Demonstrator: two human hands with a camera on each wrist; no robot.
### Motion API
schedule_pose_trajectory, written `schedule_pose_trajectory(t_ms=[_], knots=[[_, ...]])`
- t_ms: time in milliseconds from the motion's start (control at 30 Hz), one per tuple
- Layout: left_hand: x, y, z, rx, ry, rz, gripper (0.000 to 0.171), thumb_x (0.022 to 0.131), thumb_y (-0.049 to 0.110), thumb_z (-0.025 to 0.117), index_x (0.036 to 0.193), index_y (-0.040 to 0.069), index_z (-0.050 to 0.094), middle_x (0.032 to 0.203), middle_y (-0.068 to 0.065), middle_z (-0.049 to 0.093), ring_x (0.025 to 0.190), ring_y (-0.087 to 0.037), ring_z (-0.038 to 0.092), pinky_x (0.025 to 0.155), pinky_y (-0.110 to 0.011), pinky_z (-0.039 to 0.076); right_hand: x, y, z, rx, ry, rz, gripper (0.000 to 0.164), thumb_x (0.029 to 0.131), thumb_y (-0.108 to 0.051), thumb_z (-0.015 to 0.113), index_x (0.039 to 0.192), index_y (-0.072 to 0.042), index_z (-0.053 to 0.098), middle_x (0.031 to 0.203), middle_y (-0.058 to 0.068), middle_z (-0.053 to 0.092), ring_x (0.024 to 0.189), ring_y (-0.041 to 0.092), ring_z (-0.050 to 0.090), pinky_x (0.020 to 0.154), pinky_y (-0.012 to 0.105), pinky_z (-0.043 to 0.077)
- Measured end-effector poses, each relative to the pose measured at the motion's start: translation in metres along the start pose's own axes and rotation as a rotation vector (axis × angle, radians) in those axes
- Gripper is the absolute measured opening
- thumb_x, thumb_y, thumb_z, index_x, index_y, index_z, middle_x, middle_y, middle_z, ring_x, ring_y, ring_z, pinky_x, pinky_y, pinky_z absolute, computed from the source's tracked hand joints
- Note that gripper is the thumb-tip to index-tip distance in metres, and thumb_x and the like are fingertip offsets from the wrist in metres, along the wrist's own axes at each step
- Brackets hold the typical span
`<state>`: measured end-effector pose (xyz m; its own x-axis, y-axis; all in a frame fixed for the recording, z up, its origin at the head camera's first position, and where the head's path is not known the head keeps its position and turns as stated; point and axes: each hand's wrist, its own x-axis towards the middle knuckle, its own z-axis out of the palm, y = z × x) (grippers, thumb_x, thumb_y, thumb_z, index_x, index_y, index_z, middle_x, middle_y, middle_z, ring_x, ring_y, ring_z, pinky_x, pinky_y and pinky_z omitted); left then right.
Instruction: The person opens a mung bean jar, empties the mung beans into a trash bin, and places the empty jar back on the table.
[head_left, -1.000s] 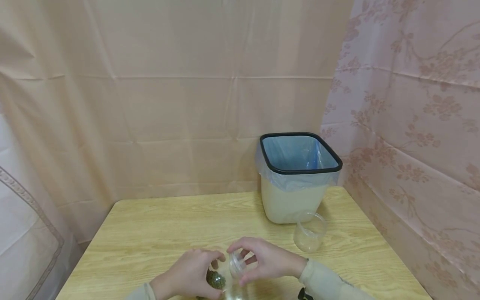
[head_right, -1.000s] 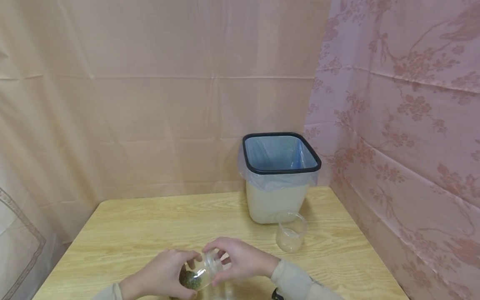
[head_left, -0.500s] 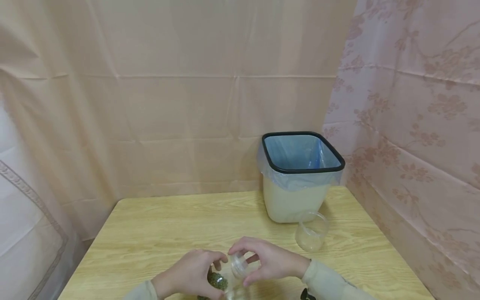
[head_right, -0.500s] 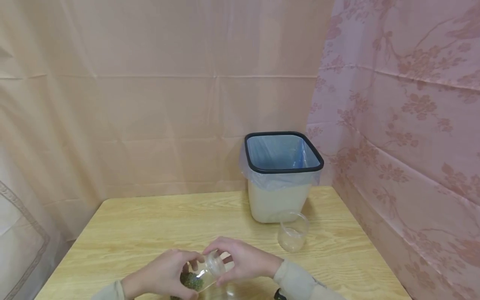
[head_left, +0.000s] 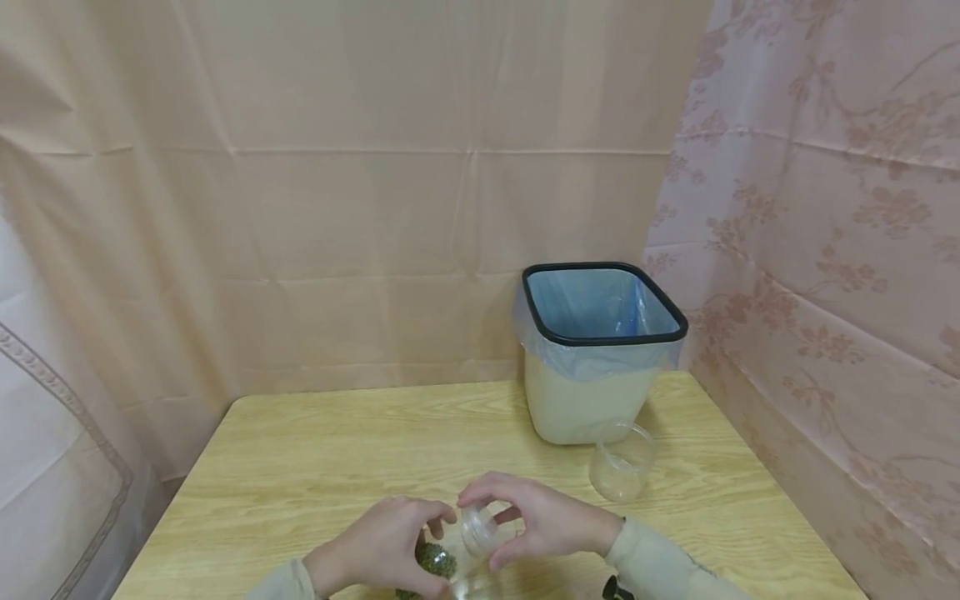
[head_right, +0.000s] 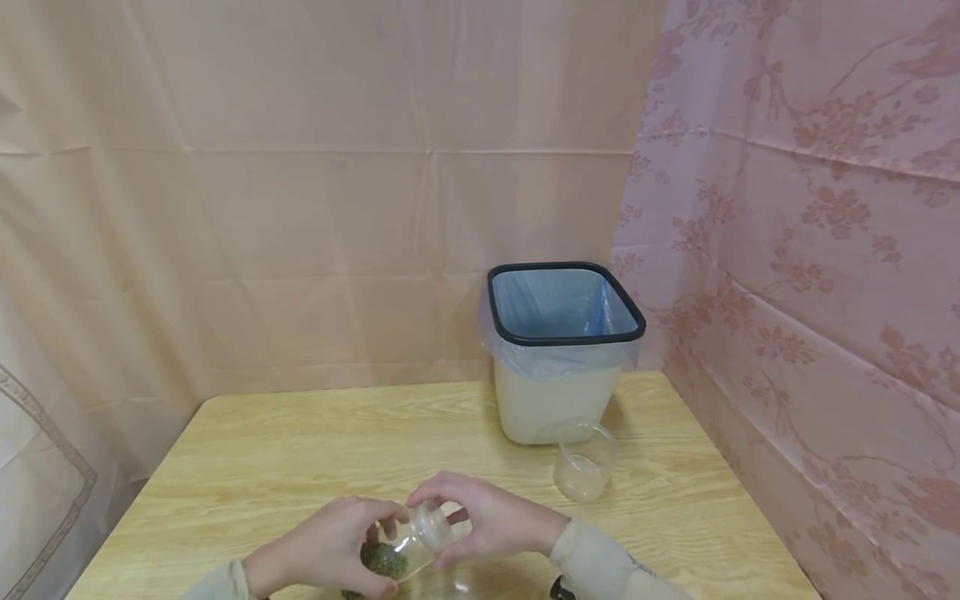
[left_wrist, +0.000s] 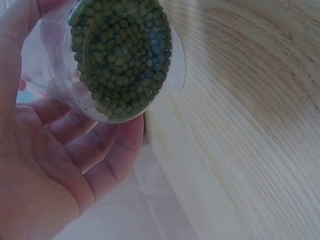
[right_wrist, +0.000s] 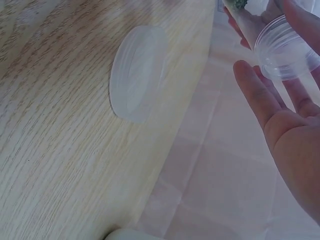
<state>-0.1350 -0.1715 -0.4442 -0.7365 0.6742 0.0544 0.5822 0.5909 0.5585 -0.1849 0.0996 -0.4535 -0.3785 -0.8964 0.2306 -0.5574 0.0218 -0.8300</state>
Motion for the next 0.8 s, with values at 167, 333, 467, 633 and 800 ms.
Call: schedule_pose_trajectory(t_ms=[167, 333, 467, 633, 800], knots=[[-0.0004, 0.0005, -0.0001, 0.003, 0.011, 0.001, 0.068, 0.073, 0.045, 0.084, 0.123, 0.004, 0.066, 0.101, 0.002, 0.073, 0.071, 0.005, 0.058, 0.064, -0.017, 0.050, -0.0013, -0.0009, 0.0019, -0.008, -0.010, 0.001, 0.078, 0.085, -0.015, 0.083, 0.150, -0.015, 0.040, 0.152, 0.001, 0.042, 0.136, 0.019, 0.046, 0.095, 0.030, 0.052], [-0.0003, 0.0018, -0.0008, 0.007, 0.019, -0.016, 0.068, 0.072, 0.045, 0.084, 0.122, 0.003, 0.066, 0.099, 0.002, 0.073, 0.072, 0.004, 0.058, 0.064, -0.017, 0.050, -0.0038, -0.0028, 0.0015, -0.003, 0.037, 0.082, 0.087, 0.085, -0.022, 0.084, 0.155, -0.016, 0.034, 0.155, 0.002, 0.039, 0.133, 0.021, 0.049, 0.096, 0.034, 0.052], [-0.0005, 0.0031, -0.0002, 0.036, 0.036, -0.022, 0.066, 0.071, 0.045, 0.085, 0.121, 0.005, 0.067, 0.098, 0.005, 0.072, 0.077, 0.003, 0.060, 0.066, -0.018, 0.050, -0.0043, -0.0048, -0.0008, -0.007, 0.065, 0.174, 0.083, 0.089, -0.029, 0.080, 0.156, -0.016, 0.034, 0.151, 0.004, 0.045, 0.122, 0.015, 0.057, 0.090, 0.033, 0.055], [-0.0017, 0.0043, 0.0017, 0.110, 0.071, 0.010, 0.063, 0.070, 0.044, 0.087, 0.119, 0.007, 0.068, 0.096, 0.007, 0.071, 0.078, 0.001, 0.060, 0.067, -0.020, 0.051, -0.0016, -0.0060, -0.0010, -0.044, 0.058, 0.224, 0.073, 0.094, -0.035, 0.075, 0.154, -0.012, 0.039, 0.138, 0.005, 0.058, 0.105, 0.008, 0.064, 0.078, 0.026, 0.057], [-0.0012, 0.0068, 0.0019, 0.133, 0.059, 0.030, 0.063, 0.073, 0.045, 0.086, 0.120, 0.008, 0.068, 0.097, 0.006, 0.072, 0.078, 0.001, 0.061, 0.068, -0.021, 0.052, 0.0002, -0.0059, 0.0001, -0.140, 0.060, 0.235, 0.062, 0.095, -0.038, 0.072, 0.145, -0.008, 0.051, 0.126, -0.001, 0.064, 0.089, 0.002, 0.065, 0.079, 0.026, 0.057]])
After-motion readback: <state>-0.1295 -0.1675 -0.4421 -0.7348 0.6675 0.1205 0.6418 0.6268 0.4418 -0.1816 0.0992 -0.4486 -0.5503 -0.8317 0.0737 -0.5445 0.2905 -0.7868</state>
